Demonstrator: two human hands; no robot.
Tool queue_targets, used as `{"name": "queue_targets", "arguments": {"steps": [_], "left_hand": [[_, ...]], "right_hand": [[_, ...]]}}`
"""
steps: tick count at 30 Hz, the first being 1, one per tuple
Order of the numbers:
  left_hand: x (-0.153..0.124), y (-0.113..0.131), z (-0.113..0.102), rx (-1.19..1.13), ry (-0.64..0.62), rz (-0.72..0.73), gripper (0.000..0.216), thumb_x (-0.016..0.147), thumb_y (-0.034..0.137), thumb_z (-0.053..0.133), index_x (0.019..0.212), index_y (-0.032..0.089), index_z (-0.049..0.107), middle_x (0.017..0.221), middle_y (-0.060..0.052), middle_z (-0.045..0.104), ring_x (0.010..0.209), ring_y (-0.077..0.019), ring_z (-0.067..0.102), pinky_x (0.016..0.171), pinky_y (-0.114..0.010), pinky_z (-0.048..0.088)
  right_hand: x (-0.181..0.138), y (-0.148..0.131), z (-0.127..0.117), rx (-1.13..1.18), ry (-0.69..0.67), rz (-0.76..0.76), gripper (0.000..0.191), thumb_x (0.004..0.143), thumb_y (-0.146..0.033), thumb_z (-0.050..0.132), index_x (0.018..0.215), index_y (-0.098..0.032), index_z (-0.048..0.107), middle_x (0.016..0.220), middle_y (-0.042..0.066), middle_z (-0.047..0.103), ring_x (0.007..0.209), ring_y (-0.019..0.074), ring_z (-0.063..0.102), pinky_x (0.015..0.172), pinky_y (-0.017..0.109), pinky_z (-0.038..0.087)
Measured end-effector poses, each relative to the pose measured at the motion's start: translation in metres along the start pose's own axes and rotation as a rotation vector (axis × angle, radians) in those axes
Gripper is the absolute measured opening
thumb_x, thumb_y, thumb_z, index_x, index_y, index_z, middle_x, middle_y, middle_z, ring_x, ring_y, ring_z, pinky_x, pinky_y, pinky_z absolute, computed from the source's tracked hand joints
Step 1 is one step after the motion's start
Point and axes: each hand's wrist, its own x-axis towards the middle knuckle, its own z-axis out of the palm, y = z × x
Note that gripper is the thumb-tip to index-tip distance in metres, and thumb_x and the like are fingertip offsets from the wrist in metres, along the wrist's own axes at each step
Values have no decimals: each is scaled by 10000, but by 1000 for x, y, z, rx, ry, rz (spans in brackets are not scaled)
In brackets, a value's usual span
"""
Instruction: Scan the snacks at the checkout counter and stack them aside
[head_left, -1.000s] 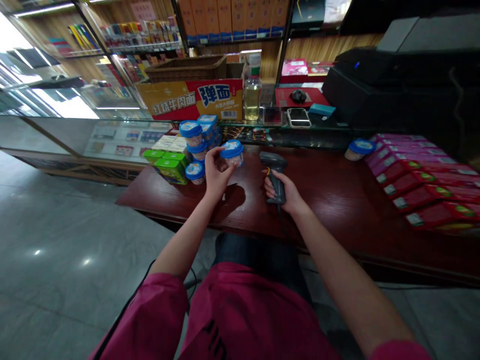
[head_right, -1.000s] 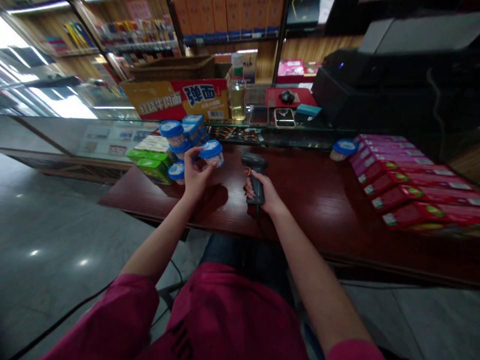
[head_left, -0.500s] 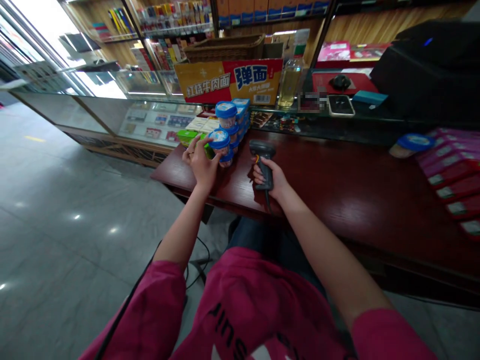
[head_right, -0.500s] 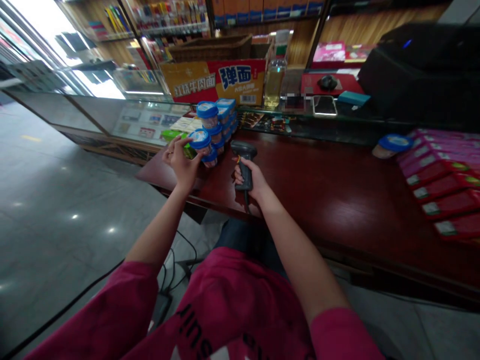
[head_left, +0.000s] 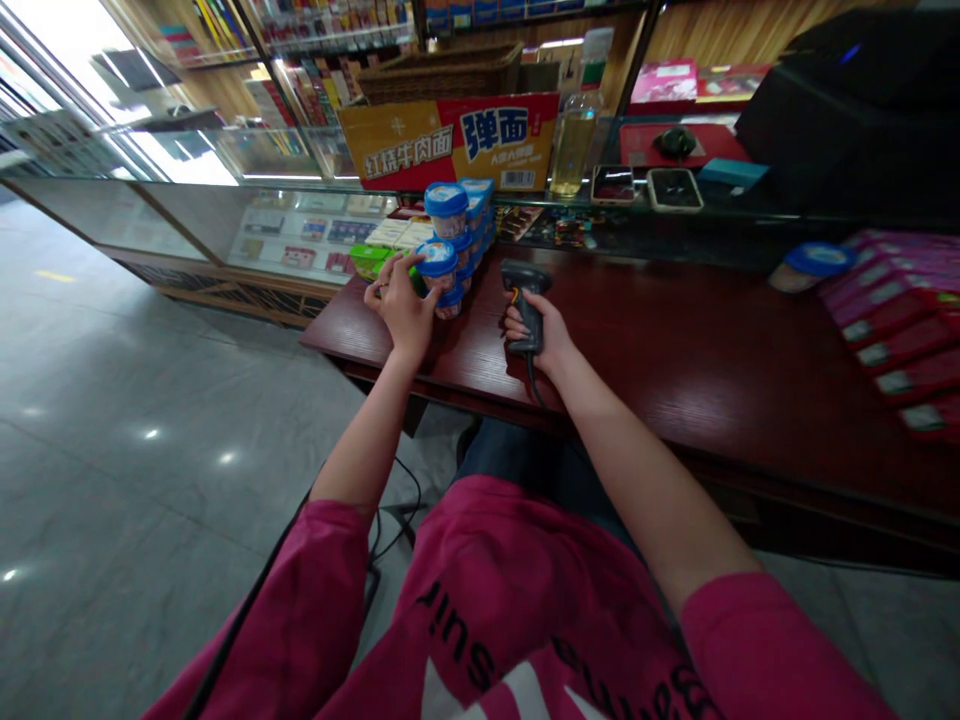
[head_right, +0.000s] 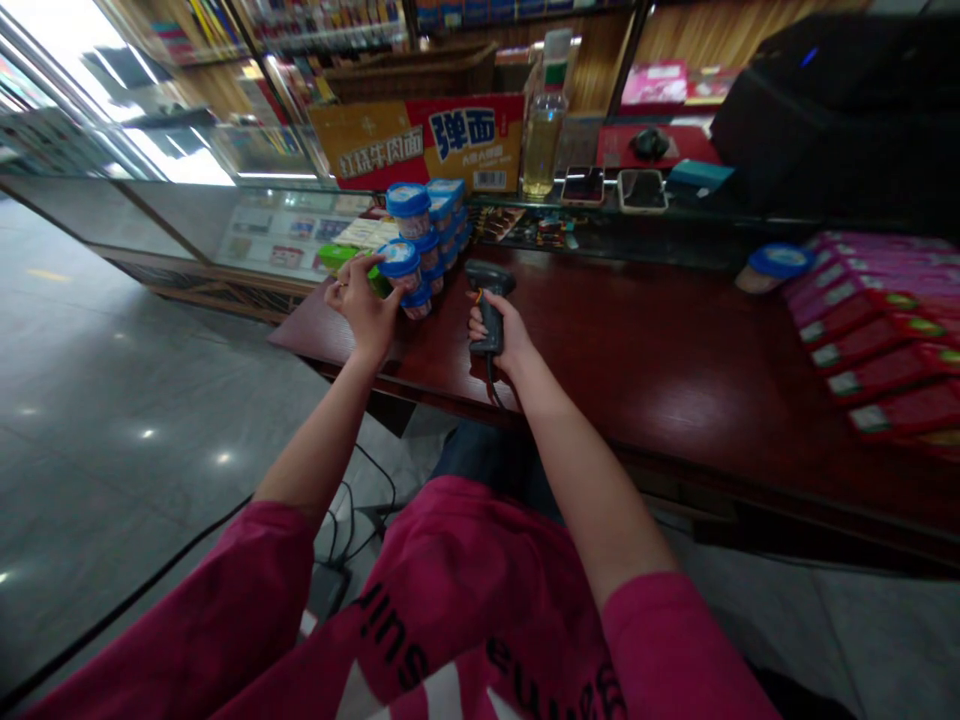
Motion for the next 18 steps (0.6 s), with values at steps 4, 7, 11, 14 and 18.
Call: {"name": "queue_targets", "arguments": {"steps": [4, 7, 11, 14, 18], "left_hand": [[-1, -3, 2, -37, -19, -26, 492, 830, 283, 826, 1291, 281, 654, 1557, -109, 606, 1626, -343, 333, 1297, -532, 219], [-3, 3, 0, -7, -25, -16, 546, 837, 312, 828, 1344, 284, 627, 1621, -109, 542, 1657, -344, 256, 1308, -553, 211], [-13, 28, 4, -18, -14, 47, 671, 812, 394, 880, 1411, 283, 598, 1754, -79, 351, 1690, -363, 91, 1328, -532, 219], [-28, 54, 28, -116, -168, 138, 604, 849, 376, 855, 1398, 286, 621, 1731, -68, 387, 1674, -370, 139, 1347, -514, 189], [-49, 84, 98, -219, -430, 259, 519, 885, 238, 788, 1382, 278, 644, 1619, -101, 511, 1598, -386, 308, 1346, -541, 179]], "right_hand": [[0, -1, -3, 26, 6, -3, 113, 1018, -327, 603, 1011, -214, 608, 601, -73, 442, 446, 79, 311, 399, 152, 294], [-1, -8, -11, 56, 9, -3, 118, 1027, -296, 556, 1012, -198, 620, 596, -67, 449, 448, 81, 318, 402, 152, 307], [-4, -29, -31, 40, 38, -35, 116, 1007, -316, 615, 1020, -201, 609, 625, -66, 472, 461, 75, 337, 412, 150, 331], [-11, -52, -54, 32, 96, -111, 111, 996, -314, 646, 1023, -216, 601, 627, -64, 497, 467, 74, 377, 420, 148, 351], [-38, -93, -92, 60, 207, -224, 71, 1023, -278, 597, 997, -212, 594, 613, -61, 521, 466, 69, 397, 425, 135, 370]]}}
